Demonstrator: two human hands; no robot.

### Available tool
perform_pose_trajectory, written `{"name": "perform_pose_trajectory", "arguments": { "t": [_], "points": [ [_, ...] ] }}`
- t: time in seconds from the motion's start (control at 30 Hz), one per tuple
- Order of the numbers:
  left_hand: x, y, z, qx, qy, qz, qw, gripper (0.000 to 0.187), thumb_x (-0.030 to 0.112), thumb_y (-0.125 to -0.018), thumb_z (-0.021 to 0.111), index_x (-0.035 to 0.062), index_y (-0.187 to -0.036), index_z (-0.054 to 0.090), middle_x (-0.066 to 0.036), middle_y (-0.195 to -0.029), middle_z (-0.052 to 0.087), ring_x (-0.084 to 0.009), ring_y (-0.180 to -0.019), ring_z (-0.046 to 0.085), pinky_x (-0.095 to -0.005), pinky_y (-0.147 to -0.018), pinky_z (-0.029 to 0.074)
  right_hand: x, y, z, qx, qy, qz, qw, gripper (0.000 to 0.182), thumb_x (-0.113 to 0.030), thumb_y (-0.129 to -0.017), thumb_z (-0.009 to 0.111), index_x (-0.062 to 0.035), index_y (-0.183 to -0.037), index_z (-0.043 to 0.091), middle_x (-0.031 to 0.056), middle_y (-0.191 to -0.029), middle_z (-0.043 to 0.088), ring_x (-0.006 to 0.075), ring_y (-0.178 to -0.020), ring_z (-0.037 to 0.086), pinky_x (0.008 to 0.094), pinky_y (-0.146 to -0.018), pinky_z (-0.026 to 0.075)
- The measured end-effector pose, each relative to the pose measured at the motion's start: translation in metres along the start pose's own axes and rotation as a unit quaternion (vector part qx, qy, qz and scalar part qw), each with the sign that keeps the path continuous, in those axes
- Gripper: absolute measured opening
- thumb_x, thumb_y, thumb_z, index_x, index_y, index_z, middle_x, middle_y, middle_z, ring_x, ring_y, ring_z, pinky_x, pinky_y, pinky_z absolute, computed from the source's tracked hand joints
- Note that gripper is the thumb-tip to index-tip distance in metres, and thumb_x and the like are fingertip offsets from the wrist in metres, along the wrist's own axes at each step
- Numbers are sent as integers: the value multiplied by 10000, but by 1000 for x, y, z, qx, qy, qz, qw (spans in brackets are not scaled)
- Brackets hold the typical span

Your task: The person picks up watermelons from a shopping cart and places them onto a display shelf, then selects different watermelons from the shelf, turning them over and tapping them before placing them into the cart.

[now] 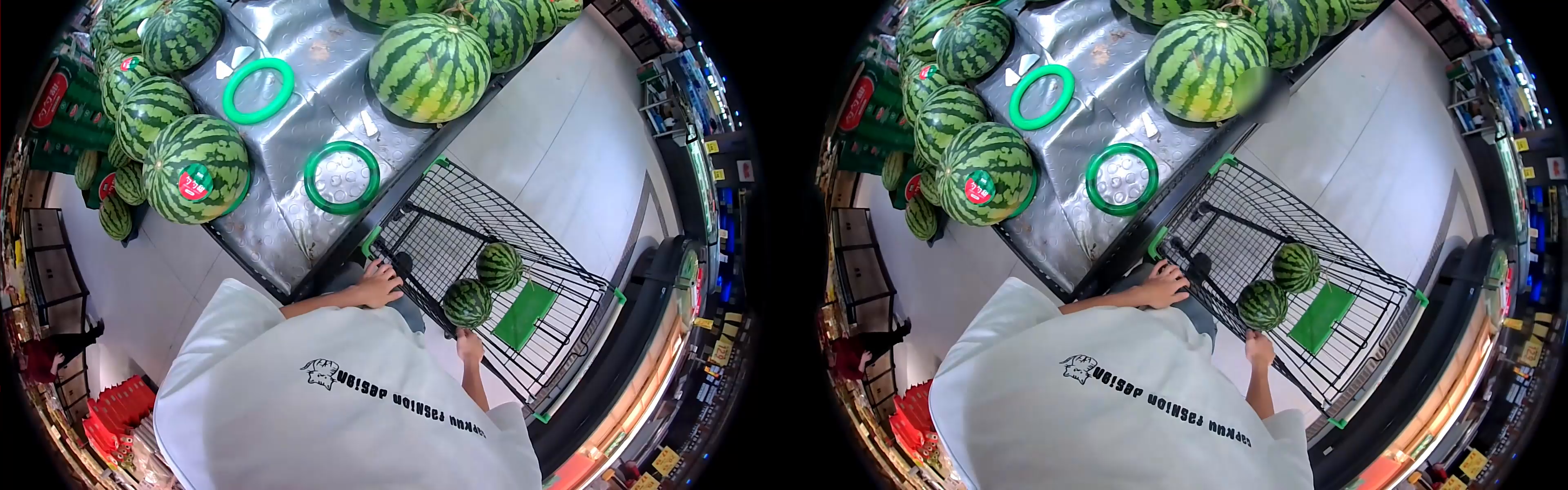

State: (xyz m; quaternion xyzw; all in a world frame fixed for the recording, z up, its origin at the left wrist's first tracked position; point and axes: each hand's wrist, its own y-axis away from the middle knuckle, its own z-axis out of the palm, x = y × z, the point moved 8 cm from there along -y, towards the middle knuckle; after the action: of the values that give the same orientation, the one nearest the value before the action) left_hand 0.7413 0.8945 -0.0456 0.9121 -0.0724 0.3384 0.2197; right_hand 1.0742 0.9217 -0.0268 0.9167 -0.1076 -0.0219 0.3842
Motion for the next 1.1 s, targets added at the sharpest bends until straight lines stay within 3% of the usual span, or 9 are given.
{"name": "perform_pose_trajectory", "arguments": {
  "t": [0.17, 0.4, 0.5, 0.6, 0.63, 0.7, 0.93, 1.03, 1.1],
  "points": [
    [-2, 3, 10, 17, 9, 3, 1000, 379, 452, -975, 455, 171, -1187, 594, -95, -1234, 504, -267, -1329, 332, -551, -1144, 67, 4, 2, 6, -20, -5, 1, 1000, 522, -535, -904, 416, -182, -1176, 688, 174, -1150, 676, 360, -1118, 612, 466, -953, 455],
    [6, 10, 2, -37, -3, -18, 999, 407, 425, -1005, 388, 139, -1225, 577, -134, -1245, 496, -290, -1288, 343, -555, -1125, 88, 44, -65, 73, -102, -104, -36, 989, 635, -556, -885, 416, -32, -1118, 687, 227, -1100, 677, 395, -1109, 602, 422, -991, 418],
    [1, 5, 14, -35, -32, -36, 998, 421, 431, -1013, 347, 162, -1229, 587, -124, -1268, 507, -285, -1286, 345, -562, -1121, 79, 38, -68, 86, -181, -204, -68, 960, 486, -348, -920, 479, 54, -1145, 633, 181, -924, 692, 245, -714, 670, 365, -609, 591],
    [-1, 4, 16, -6, -46, -53, 998, 405, 434, -1009, 350, 177, -1182, 611, -101, -1239, 528, -273, -1265, 364, -563, -1117, 89, 19, -52, 70, -121, -114, -196, 967, 402, -299, -902, 491, 43, -1040, 650, 145, -804, 660, 220, -613, 624, 378, -538, 578],
    [-1, 5, 16, 3, -40, -68, 997, 401, 432, -1008, 356, 162, -1156, 614, -107, -1204, 529, -275, -1272, 366, -555, -1128, 83, 29, -56, 76, -144, -232, -61, 960, 369, -295, -885, 500, 23, -962, 669, 153, -773, 658, 225, -595, 620, 374, -489, 537],
    [1, 8, 16, 45, -66, -66, 995, 393, 432, -1005, 370, 146, -1121, 613, -114, -1171, 529, -275, -1272, 372, -550, -1144, 71, 30, -48, 65, -118, -138, -47, 982, 488, -402, -844, 446, -3, -810, 724, 177, -793, 708, 300, -626, 671, 381, -711, 535],
    [6, 18, 24, 111, -98, -89, 985, 407, 443, -1004, 380, 120, -1096, 610, -133, -1187, 520, -286, -1282, 370, -550, -1161, 47, 18, -7, 31, -63, -69, -40, 995, 591, -492, -874, 410, -4, -819, 740, 138, -684, 703, 278, -801, 712, 371, -842, 514],
    [12, 23, 26, 67, -88, -110, 988, 434, 430, -1014, 356, 100, -1163, 596, -156, -1292, 500, -292, -1343, 329, -561, -1161, 35, 15, 9, 18, -13, -70, -45, 996, 570, -465, -867, 457, 38, -818, 721, 174, -704, 699, 290, -673, 707, 373, -814, 519],
    [15, 26, 30, 68, -90, -116, 987, 443, 433, -1016, 348, 99, -1187, 586, -163, -1293, 491, -298, -1345, 321, -561, -1162, 19, 17, 12, 17, -12, -69, -49, 996, 612, -477, -879, 433, 66, -872, 715, 192, -705, 699, 304, -709, 710, 371, -824, 519]
  ]
}}
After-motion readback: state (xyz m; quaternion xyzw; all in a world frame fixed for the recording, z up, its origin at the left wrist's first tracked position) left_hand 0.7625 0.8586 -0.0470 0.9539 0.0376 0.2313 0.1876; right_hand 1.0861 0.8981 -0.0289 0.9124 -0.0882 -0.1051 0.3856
